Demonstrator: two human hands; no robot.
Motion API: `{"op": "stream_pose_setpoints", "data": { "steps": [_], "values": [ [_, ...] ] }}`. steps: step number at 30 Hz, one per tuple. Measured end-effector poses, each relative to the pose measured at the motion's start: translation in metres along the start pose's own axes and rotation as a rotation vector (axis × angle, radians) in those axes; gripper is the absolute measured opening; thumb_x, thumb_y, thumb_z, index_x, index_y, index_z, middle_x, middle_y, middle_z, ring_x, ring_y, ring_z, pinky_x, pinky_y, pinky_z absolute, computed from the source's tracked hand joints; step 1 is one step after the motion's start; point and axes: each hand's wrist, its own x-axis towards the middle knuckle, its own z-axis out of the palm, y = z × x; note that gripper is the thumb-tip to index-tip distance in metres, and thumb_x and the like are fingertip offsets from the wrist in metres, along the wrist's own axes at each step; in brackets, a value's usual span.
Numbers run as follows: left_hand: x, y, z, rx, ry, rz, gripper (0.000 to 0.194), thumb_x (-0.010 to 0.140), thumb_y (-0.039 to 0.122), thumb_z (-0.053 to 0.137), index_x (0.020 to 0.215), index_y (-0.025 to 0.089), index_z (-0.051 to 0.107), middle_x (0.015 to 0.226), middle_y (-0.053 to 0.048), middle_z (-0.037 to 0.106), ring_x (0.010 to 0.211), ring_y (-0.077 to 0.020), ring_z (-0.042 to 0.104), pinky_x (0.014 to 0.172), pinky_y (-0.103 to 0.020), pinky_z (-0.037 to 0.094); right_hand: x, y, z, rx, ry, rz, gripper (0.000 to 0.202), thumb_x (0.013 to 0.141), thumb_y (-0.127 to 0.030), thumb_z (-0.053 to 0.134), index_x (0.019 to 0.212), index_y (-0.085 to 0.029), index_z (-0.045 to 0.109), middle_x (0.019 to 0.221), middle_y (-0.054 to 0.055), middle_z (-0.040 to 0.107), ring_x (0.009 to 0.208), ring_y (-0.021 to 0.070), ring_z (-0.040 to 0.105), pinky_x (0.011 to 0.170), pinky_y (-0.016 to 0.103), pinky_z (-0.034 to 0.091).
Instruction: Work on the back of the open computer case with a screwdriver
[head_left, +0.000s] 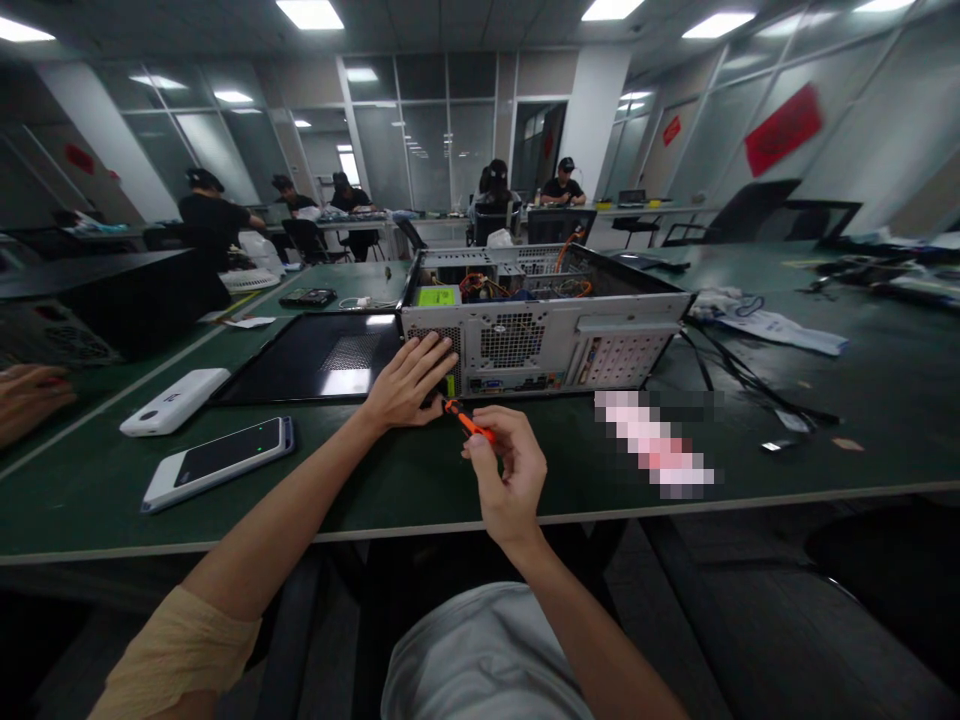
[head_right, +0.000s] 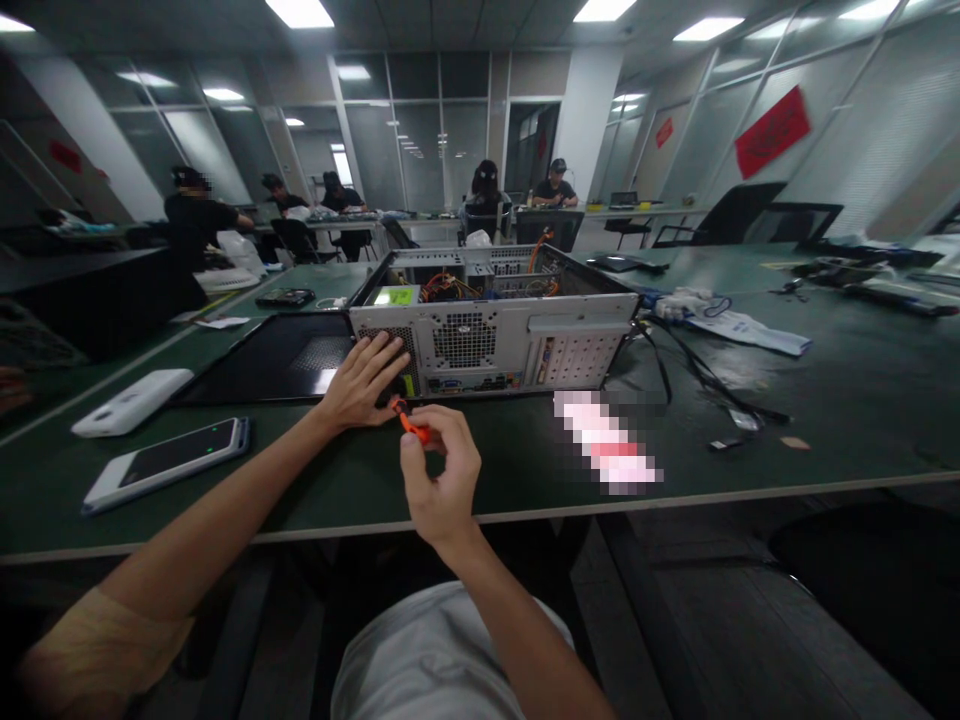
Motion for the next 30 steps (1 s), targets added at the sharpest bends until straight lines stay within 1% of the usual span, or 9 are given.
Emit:
{"op": "stream_pose_setpoints", "data": {
  "steps": [4, 7, 9, 12, 14, 17, 20, 24, 30],
  "values": [
    [-0.003, -0.009, -0.008, -0.013, 0.053, -0.083, 0.068, 0.085, 0.052, 0.060, 0.146, 0.021, 0.054, 0.155, -0.015, 0.053, 0.153, -0.0372, 0.035, 0.126, -0.058, 0.022, 0.008, 0.003, -0.017, 0.070, 0.062, 0.035, 0.006, 0.089, -0.020, 0.062, 0.095, -0.021, 0.064, 0.104, 0.002, 0.061, 0.069, 0.0105, 0.066, 0.061, 0.026, 0.058],
    [-0.001, -0.021, -0.025, 0.020, 0.284, -0.285, 0.061, 0.082, 0.060, 0.062, 0.133, 0.025, 0.062, 0.151, -0.012, 0.056, 0.151, -0.0387, 0.037, 0.123, -0.060, 0.027, 0.012, 0.002, -0.035, 0.145, 0.128, 0.089, 0.014, 0.084, -0.016, 0.057, 0.096, -0.022, 0.061, 0.097, -0.001, 0.060, 0.061, 0.0095, 0.067, 0.056, 0.025, 0.058],
    [0.001, -0.028, -0.039, 0.051, 0.462, -0.495, 0.050, 0.085, 0.053, 0.062, 0.125, 0.024, 0.065, 0.145, -0.013, 0.059, 0.146, -0.0371, 0.044, 0.118, -0.058, 0.036, 0.014, 0.002, -0.048, 0.147, 0.148, 0.176, 0.022, 0.079, -0.014, 0.057, 0.099, -0.022, 0.061, 0.094, -0.003, 0.058, 0.061, 0.0105, 0.068, 0.055, 0.025, 0.059],
    [0.005, -0.035, -0.056, -0.060, 0.611, -0.730, 0.029, 0.088, 0.036, 0.053, 0.106, 0.019, 0.069, 0.110, -0.011, 0.072, 0.112, -0.0267, 0.067, 0.099, -0.045, 0.052, 0.015, 0.004, -0.062, 0.137, 0.086, 0.317, 0.039, 0.075, -0.017, 0.058, 0.113, -0.023, 0.063, 0.096, -0.002, 0.059, 0.060, 0.0117, 0.069, 0.053, 0.026, 0.059],
    [0.006, -0.036, -0.062, -0.207, 0.580, -0.907, 0.020, 0.084, 0.029, 0.051, 0.087, 0.018, 0.067, 0.078, -0.004, 0.068, 0.076, -0.0171, 0.066, 0.076, -0.032, 0.055, 0.016, 0.005, -0.067, 0.147, 0.032, 0.394, 0.048, 0.073, -0.019, 0.059, 0.120, -0.024, 0.063, 0.100, -0.001, 0.061, 0.060, 0.0121, 0.070, 0.053, 0.026, 0.058],
    [0.004, -0.038, -0.065, -0.562, 0.352, -1.116, 0.012, 0.074, 0.026, 0.052, 0.071, 0.019, 0.061, 0.053, 0.004, 0.050, 0.048, -0.0096, 0.045, 0.049, -0.021, 0.039, 0.018, 0.006, -0.067, 0.134, -0.007, 0.436, 0.050, 0.071, -0.019, 0.061, 0.120, -0.024, 0.067, 0.102, 0.000, 0.065, 0.063, 0.0123, 0.070, 0.057, 0.027, 0.059],
    [0.002, -0.039, -0.069, -0.946, -0.099, -1.152, 0.014, 0.071, 0.030, 0.058, 0.069, 0.017, 0.062, 0.049, 0.004, 0.048, 0.042, -0.0078, 0.037, 0.042, -0.021, 0.026, 0.018, 0.006, -0.066, 0.103, -0.009, 0.393, 0.032, 0.071, -0.019, 0.058, 0.099, -0.020, 0.074, 0.087, 0.000, 0.068, 0.064, 0.0123, 0.067, 0.059, 0.025, 0.057],
    [0.001, -0.033, -0.075, -1.083, -0.602, -1.034, 0.028, 0.071, 0.043, 0.072, 0.072, 0.015, 0.069, 0.054, 0.002, 0.055, 0.045, -0.0071, 0.040, 0.044, -0.020, 0.026, 0.015, 0.008, -0.067, 0.070, 0.010, 0.341, 0.024, 0.073, -0.019, 0.051, 0.078, -0.019, 0.074, 0.071, -0.001, 0.067, 0.062, 0.0123, 0.061, 0.055, 0.022, 0.050],
    [0.006, -0.019, -0.078, -1.207, -0.976, -0.792, 0.039, 0.070, 0.051, 0.083, 0.089, 0.017, 0.079, 0.070, -0.001, 0.067, 0.059, -0.0110, 0.054, 0.051, -0.020, 0.036, 0.013, 0.011, -0.068, 0.157, 0.087, 0.350, 0.022, 0.073, -0.020, 0.050, 0.080, -0.019, 0.071, 0.068, -0.002, 0.063, 0.056, 0.0124, 0.056, 0.049, 0.023, 0.046]
  ]
}}
